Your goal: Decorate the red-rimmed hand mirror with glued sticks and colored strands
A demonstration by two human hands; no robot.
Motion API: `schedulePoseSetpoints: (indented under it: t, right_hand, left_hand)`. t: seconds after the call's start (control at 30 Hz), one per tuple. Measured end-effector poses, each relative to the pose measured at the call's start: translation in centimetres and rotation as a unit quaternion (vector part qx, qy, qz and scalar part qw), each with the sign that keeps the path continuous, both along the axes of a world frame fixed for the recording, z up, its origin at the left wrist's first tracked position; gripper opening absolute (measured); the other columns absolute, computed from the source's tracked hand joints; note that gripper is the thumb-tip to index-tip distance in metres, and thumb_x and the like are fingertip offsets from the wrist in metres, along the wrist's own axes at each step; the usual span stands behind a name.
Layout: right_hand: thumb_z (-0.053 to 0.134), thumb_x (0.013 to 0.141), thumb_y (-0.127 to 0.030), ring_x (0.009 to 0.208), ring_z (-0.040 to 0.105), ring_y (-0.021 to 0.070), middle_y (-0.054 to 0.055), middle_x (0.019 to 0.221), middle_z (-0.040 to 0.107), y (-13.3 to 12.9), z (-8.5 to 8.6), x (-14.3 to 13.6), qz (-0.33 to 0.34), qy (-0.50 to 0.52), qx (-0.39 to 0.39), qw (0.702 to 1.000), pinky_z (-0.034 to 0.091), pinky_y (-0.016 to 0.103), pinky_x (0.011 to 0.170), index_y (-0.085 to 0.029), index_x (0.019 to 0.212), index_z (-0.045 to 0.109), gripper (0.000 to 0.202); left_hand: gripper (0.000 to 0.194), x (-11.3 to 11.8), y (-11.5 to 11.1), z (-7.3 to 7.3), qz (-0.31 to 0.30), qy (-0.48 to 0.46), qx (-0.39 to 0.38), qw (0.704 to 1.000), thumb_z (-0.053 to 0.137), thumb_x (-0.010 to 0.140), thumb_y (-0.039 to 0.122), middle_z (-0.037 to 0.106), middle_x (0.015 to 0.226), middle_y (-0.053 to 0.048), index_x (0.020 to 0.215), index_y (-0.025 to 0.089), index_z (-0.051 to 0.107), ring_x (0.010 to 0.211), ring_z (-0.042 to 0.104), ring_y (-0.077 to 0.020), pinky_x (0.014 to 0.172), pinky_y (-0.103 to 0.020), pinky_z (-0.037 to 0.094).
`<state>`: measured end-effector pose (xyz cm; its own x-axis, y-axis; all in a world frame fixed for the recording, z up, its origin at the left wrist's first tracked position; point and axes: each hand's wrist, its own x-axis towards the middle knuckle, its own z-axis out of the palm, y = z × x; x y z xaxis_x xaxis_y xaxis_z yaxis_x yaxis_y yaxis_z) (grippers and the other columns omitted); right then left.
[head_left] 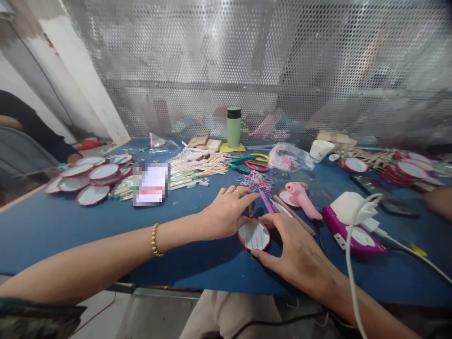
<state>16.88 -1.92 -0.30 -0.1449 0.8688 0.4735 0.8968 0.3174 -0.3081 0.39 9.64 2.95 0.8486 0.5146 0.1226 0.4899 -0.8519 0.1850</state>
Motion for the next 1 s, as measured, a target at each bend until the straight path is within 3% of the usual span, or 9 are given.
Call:
schedulePoseSetpoints:
  t: [0.2,0.4,0.57,0.67,0.8,1.0]
  right_hand:
    - [0.072,0.076,-0.031,0.095,0.065,0.0292,0.013,0.103,0.069,0.3,0.5,0.1,0.031,-0.054,0.01,0.998,0.052,0.044,0.084,-0.015,0.115,0.058,0.045]
    - [0.072,0.076,-0.029,0.092,0.064,0.0273,0.008,0.096,0.067,0.4,1.5,-0.1,0.04,-0.06,-0.04,0.997,0.052,0.043,0.082,-0.019,0.105,0.065,0.031]
    - [0.074,0.075,-0.027,0.09,0.063,0.0256,0.007,0.094,0.067,0.5,1.7,0.0,0.051,-0.048,-0.04,0.997,0.051,0.041,0.082,-0.02,0.106,0.066,0.033]
    - [0.074,0.075,-0.027,0.086,0.062,0.0241,0.007,0.091,0.066,0.7,1.7,0.1,0.061,-0.044,-0.044,0.996,0.051,0.039,0.078,-0.019,0.104,0.066,0.031]
    - [0.07,0.074,-0.022,0.086,0.061,0.0236,0.007,0.091,0.065,0.7,1.7,0.1,0.064,-0.043,-0.05,0.996,0.05,0.039,0.076,-0.017,0.101,0.067,0.027]
    - [0.069,0.074,-0.02,0.087,0.06,0.0243,0.008,0.091,0.065,0.7,1.8,0.0,0.064,-0.05,-0.062,0.995,0.05,0.04,0.078,-0.015,0.103,0.067,0.03]
  left_hand:
    - [0.057,-0.1,0.2,-0.5,0.035,-0.02,-0.042,0.998,0.062,0.084,0.028,0.047,0.142,-0.012,0.139,0.022,0.045,0.124,0.046,-0.0318,0.098,-0.049,0.039]
    - [0.052,-0.4,0.5,-0.6,0.03,-0.029,-0.046,0.998,0.063,0.084,0.028,0.049,0.138,-0.013,0.134,0.019,0.05,0.122,0.047,-0.0315,0.099,-0.051,0.039]
    - [0.027,-1.9,-1.3,0.6,0.002,-0.069,0.039,0.997,0.052,0.091,0.021,0.055,0.125,-0.012,0.117,0.016,0.059,0.114,0.049,-0.0261,0.092,-0.042,0.042]
    - [0.017,-3.2,-3.7,0.9,-0.087,-0.048,0.099,0.99,0.047,0.092,0.016,0.06,0.105,-0.009,0.095,0.016,0.063,0.093,0.052,-0.0214,0.078,-0.036,0.041]
    - [0.013,-3.9,-6.0,0.2,-0.164,-0.04,0.169,0.971,0.05,0.092,0.017,0.06,0.09,-0.008,0.087,0.017,0.062,0.08,0.049,-0.0195,0.066,-0.033,0.035]
    - [0.019,-3.1,-6.4,-1.5,-0.184,-0.054,0.26,0.946,0.048,0.095,0.016,0.058,0.08,-0.007,0.079,0.016,0.058,0.079,0.05,-0.0194,0.065,-0.034,0.033]
